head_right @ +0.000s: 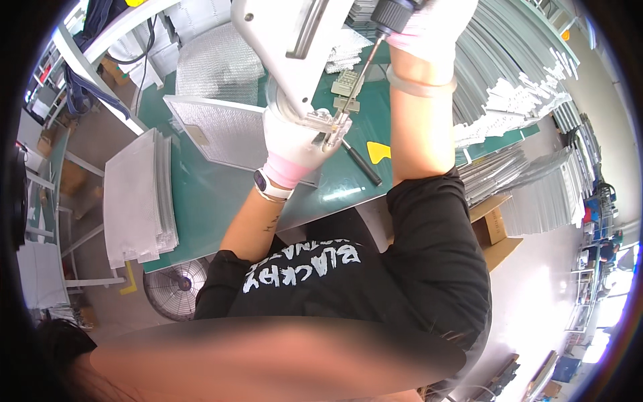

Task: Assemble metal-framed mesh filters by fitting components together and securing them with tools.

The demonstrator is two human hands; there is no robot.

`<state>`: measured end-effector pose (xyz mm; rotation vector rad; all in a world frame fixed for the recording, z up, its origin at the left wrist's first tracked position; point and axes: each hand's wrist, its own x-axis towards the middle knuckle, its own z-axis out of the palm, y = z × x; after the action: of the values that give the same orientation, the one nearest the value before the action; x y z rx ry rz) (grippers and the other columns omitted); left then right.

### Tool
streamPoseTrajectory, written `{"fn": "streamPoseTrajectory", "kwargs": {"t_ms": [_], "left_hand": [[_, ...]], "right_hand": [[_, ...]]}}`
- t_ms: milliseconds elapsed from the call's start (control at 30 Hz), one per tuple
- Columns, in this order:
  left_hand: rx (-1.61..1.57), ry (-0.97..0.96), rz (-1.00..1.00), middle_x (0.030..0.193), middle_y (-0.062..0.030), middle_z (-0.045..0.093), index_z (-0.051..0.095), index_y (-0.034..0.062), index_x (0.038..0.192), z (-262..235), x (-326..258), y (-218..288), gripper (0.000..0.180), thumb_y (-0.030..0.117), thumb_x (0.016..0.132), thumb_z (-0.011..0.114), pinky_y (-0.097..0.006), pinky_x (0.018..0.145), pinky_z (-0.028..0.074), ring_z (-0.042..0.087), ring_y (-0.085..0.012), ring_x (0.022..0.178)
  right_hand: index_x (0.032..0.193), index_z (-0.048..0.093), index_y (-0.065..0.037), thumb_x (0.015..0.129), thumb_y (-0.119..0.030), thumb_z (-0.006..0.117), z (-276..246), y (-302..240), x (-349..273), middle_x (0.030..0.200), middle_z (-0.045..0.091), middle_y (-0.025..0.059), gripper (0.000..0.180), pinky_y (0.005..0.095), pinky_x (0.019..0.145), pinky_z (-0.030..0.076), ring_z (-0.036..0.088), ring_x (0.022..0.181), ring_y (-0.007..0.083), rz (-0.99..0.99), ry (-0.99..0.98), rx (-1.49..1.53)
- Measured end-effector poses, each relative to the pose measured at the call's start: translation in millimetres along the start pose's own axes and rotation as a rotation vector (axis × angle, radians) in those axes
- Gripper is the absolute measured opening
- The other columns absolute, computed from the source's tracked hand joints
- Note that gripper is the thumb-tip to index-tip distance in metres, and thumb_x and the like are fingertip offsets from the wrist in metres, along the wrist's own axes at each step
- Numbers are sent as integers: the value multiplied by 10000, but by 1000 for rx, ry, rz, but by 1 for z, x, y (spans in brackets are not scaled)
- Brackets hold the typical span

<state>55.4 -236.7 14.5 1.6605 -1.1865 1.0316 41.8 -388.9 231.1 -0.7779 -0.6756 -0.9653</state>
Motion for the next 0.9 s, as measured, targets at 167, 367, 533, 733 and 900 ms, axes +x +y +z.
{"fn": "streamPoseTrajectory", "kwargs": {"t_ms": [167, 367, 533, 733, 900], "left_hand": [[4, -56, -45, 595, -52, 498, 587, 144, 633, 6, -15, -6, 216, 263, 615, 766, -407, 581, 368, 502, -267, 579], [125, -20, 2, 655, -48, 502, 631, 151, 740, -3, 1, 5, 181, 246, 645, 752, -407, 588, 371, 508, -266, 593], [150, 2, 5, 708, -26, 558, 667, 150, 805, -6, -1, 6, 194, 219, 648, 758, -409, 643, 379, 536, -253, 643], [139, -15, -14, 732, -18, 577, 678, 160, 840, -4, 1, 5, 209, 201, 648, 748, -405, 637, 383, 550, -244, 655], [144, -46, -15, 699, -5, 576, 661, 167, 791, -6, 3, 4, 171, 186, 649, 754, -394, 620, 388, 546, -233, 626]], "right_hand": [[1011, 618, -100, 969, -270, 583, -9, 0, -2, 791, 645, 21, 179, 251, 510, 517, 602, 597, 106, 260, -137, 103], [1046, 595, -118, 985, -355, 548, -1, 7, -23, 750, 625, 29, 250, 261, 494, 511, 577, 550, 126, 374, -33, -12], [1072, 601, -147, 983, -362, 555, -8, 18, -31, 751, 629, 31, 237, 260, 498, 496, 581, 556, 134, 367, 25, -83], [1066, 593, -138, 986, -373, 548, -3, 22, -28, 738, 619, 28, 252, 246, 495, 477, 563, 545, 128, 388, 12, -102], [1063, 580, -122, 982, -384, 553, -4, 27, -30, 724, 597, 24, 276, 235, 471, 429, 526, 525, 120, 411, -70, -77]]}}
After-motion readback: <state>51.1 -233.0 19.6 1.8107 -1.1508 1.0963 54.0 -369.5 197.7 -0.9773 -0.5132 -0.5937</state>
